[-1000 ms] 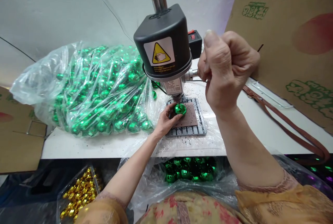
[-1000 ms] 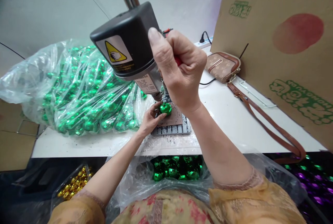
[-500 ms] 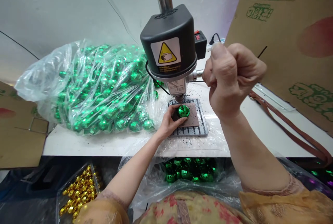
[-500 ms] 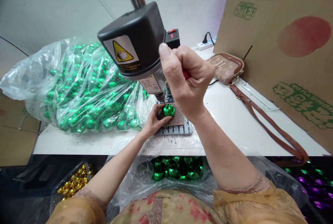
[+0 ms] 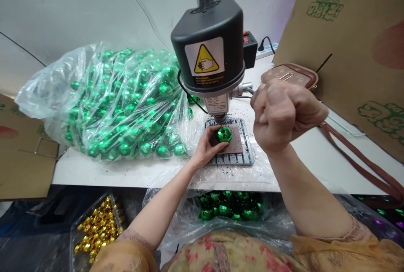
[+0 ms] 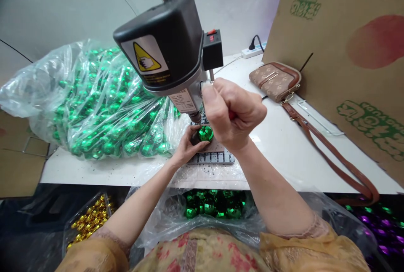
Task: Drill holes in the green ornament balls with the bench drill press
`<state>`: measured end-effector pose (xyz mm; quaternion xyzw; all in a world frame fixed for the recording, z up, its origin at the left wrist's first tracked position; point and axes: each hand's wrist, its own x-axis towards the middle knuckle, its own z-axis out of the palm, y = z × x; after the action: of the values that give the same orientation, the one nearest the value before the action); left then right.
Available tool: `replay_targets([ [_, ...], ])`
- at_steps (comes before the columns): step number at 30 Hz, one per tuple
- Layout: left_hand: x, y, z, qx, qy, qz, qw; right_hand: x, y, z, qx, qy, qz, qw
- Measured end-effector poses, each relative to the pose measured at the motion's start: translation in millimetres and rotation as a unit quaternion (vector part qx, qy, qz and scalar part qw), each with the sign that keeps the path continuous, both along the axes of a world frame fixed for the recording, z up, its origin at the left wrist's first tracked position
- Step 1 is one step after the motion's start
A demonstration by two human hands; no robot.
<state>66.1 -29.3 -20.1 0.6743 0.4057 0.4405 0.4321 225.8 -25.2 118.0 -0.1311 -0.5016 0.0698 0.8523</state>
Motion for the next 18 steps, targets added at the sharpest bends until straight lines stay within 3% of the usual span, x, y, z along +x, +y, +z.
replay_targets([
  [18,-1,0,-3.5,0.027,0.012,-0.002,1.0,8,1,-20.3,0.051,-0.064,-0.014,0.997],
])
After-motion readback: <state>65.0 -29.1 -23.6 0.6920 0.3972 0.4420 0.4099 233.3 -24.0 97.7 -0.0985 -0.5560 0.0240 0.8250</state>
